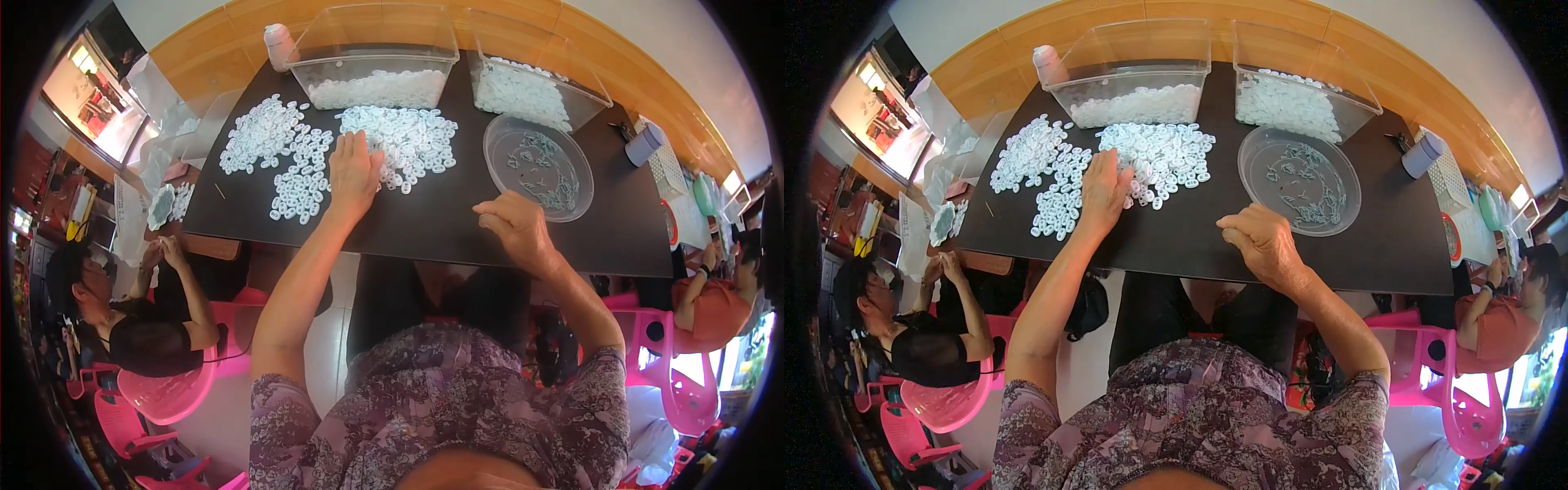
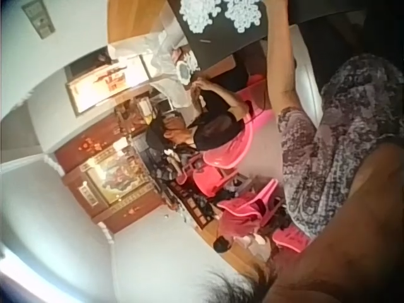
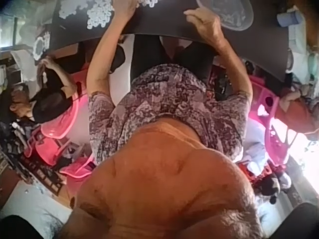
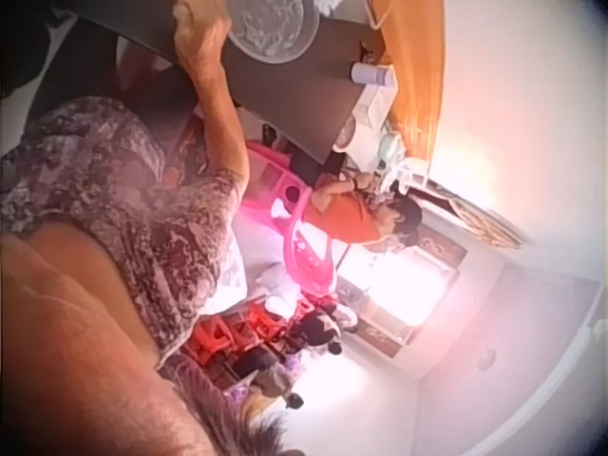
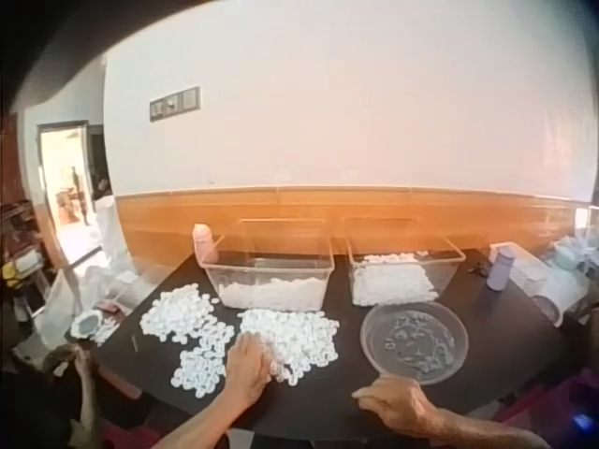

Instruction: Sorting and inspecting small white plastic components on a table in a workshop environment.

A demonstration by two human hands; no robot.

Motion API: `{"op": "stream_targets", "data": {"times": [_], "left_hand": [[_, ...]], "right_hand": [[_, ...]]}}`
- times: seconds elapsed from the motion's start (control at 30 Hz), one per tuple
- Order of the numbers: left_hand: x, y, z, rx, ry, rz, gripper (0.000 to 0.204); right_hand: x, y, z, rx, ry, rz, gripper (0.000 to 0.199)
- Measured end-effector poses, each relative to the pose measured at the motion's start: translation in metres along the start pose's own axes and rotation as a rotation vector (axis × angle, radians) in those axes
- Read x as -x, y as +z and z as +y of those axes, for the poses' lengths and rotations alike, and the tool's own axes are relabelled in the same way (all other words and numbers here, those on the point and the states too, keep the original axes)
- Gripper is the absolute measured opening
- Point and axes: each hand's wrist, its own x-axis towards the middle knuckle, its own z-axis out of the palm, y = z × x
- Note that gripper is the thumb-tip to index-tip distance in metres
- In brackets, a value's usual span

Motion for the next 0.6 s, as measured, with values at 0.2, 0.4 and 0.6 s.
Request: {"op": "stream_targets", "data": {"times": [0.2,0.4,0.6], "left_hand": [[0.001,0.016,-0.012,0.125,-0.140,-0.122,0.039],[-0.003,0.021,0.007,0.257,-0.273,-0.262,0.044],[0.003,0.021,0.030,0.281,-0.131,-0.104,0.052]], "right_hand": [[0.005,0.008,0.000,0.001,-0.051,-0.004,0.010],[0.012,0.008,0.001,-0.031,-0.010,-0.021,0.010],[0.019,0.008,-0.001,-0.037,0.074,-0.046,0.014]]}}
